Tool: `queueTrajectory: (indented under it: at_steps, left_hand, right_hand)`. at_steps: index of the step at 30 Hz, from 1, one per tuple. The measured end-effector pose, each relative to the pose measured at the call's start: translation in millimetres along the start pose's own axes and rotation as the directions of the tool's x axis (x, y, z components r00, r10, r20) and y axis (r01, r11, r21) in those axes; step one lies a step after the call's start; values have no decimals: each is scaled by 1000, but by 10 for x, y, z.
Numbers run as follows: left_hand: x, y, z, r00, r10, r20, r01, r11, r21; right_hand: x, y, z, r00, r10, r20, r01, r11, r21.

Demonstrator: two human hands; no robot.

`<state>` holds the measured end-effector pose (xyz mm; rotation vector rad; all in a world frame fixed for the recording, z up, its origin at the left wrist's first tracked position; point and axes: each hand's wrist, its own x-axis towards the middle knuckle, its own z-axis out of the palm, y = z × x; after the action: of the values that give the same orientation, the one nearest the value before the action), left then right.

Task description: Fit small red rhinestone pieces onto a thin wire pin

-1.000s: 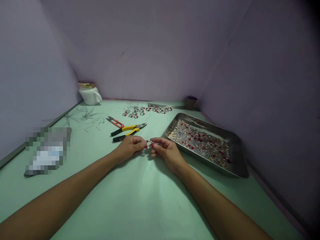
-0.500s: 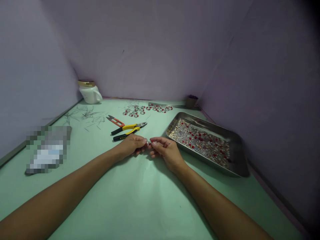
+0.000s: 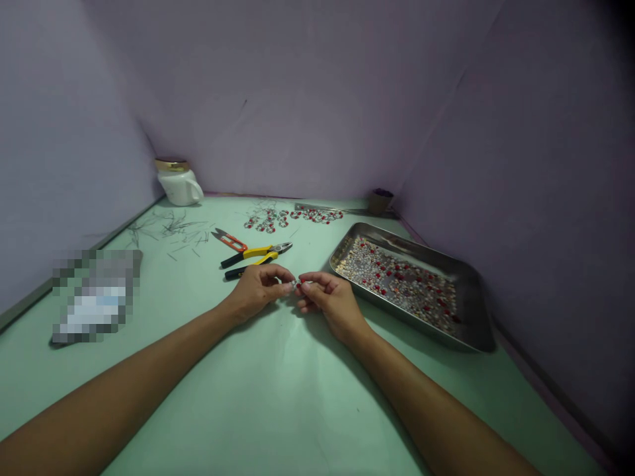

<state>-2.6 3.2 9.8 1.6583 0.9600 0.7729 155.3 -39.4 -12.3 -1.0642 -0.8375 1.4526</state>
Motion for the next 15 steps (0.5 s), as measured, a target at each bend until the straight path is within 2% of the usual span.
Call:
queueTrajectory:
  at_steps: [7,15]
  left_hand:
    - [21,-10,16,999,9,-47,0,983,183]
    - [15,-12,18,998,33,-52,-22,981,191]
  right_hand:
    - [-16,20,1,999,-38,21,39,998,-55]
    - [-34,12,11,998,-54,16,55,994,-91]
